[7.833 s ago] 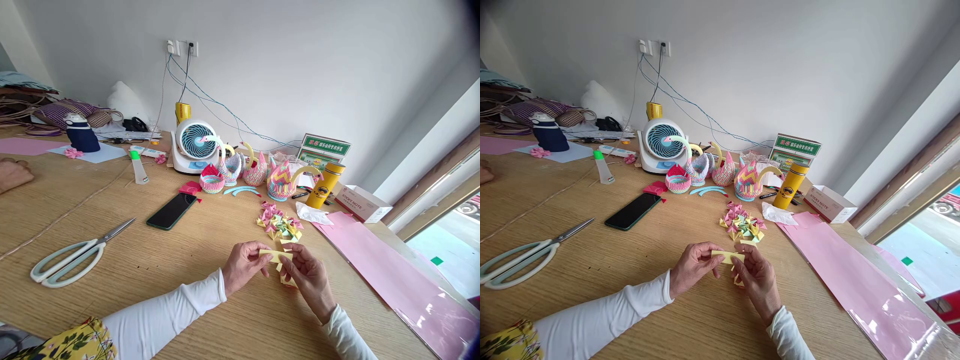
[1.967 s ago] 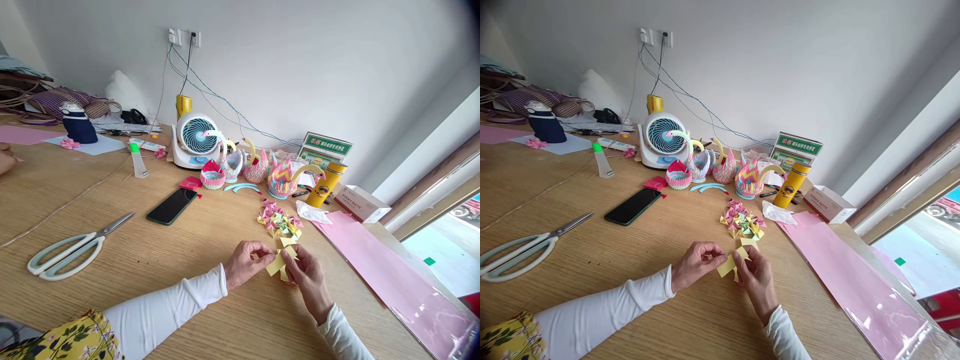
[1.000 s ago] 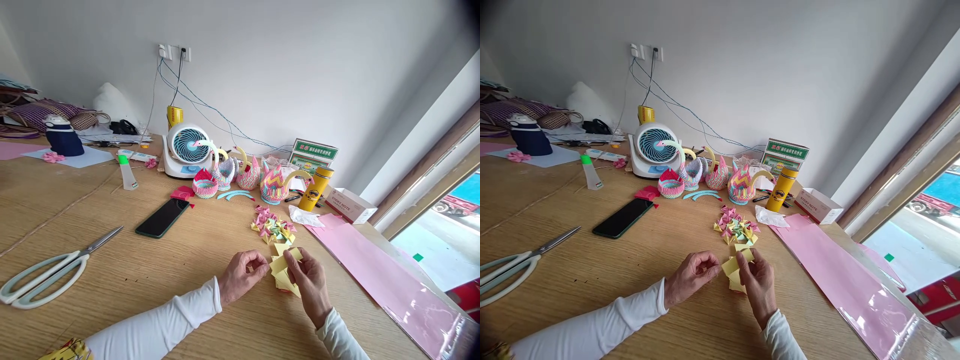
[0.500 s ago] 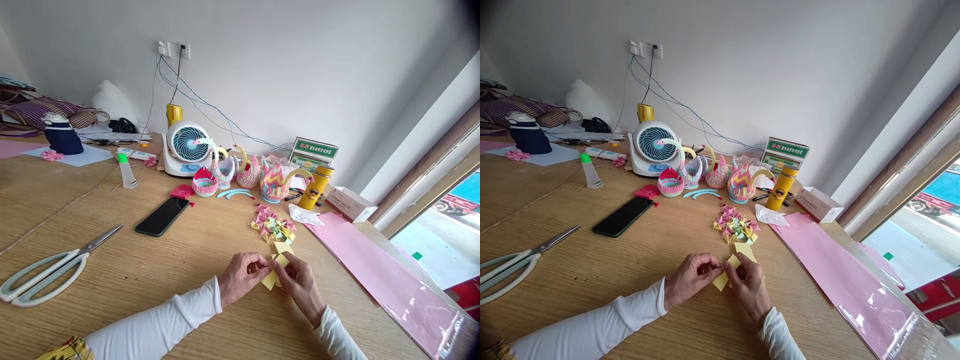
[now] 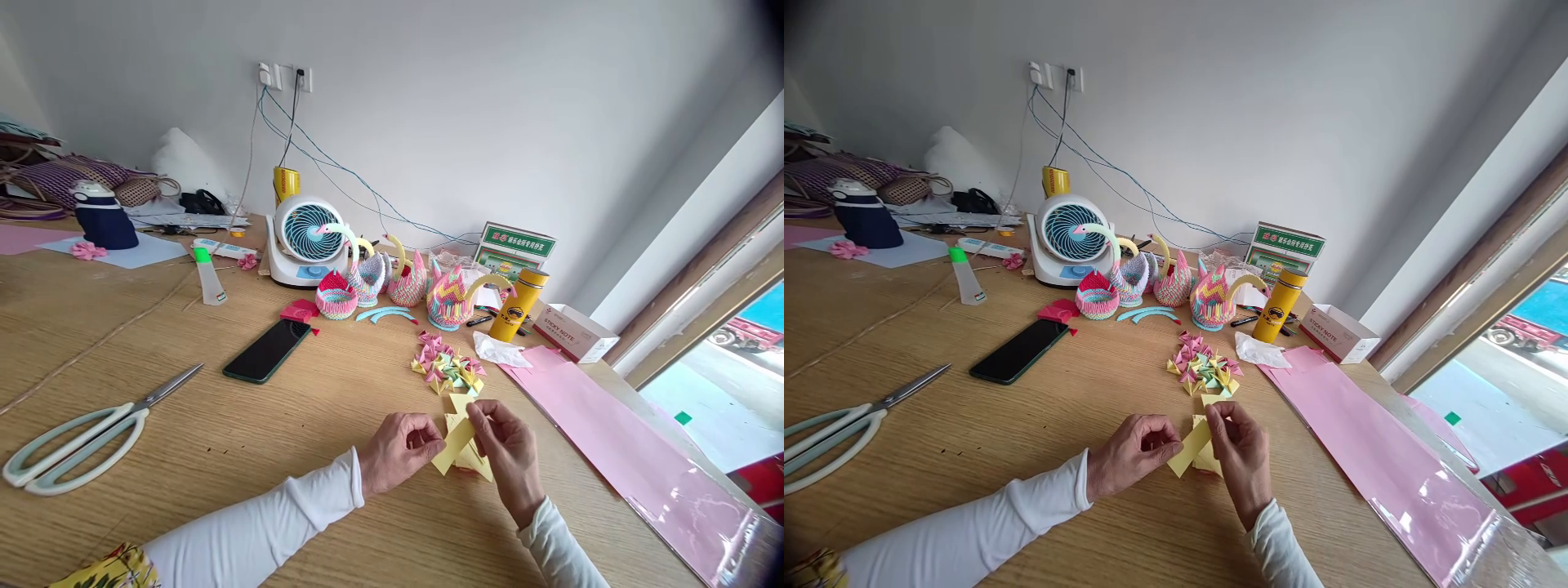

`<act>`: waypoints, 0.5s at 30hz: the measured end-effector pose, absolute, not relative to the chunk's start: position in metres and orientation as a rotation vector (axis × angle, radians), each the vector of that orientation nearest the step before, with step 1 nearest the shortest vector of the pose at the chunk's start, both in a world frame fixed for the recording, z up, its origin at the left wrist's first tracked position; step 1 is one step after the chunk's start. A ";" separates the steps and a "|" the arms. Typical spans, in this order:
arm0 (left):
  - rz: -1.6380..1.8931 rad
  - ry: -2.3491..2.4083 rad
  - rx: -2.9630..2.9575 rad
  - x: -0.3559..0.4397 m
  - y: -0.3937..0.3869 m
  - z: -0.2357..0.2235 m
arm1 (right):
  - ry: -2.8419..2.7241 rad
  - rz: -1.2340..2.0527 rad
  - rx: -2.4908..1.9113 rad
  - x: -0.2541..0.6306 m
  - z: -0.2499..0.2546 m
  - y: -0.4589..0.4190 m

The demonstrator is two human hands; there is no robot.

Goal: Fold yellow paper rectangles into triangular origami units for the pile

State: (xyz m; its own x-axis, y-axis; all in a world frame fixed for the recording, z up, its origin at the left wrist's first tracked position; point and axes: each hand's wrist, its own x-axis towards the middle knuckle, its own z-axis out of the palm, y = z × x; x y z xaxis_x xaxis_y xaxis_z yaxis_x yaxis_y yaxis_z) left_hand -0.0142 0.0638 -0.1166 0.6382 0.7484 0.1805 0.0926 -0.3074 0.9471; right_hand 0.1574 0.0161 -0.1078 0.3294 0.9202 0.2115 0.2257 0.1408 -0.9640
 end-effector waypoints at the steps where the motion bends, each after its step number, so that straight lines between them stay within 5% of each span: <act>1: 0.764 0.679 1.781 -0.014 0.064 -0.116 | -1.113 0.697 -1.355 0.160 -0.108 0.017; 15: 0.909 0.758 1.540 -0.013 0.070 -0.118 | -1.311 0.924 -1.375 0.148 -0.119 0.017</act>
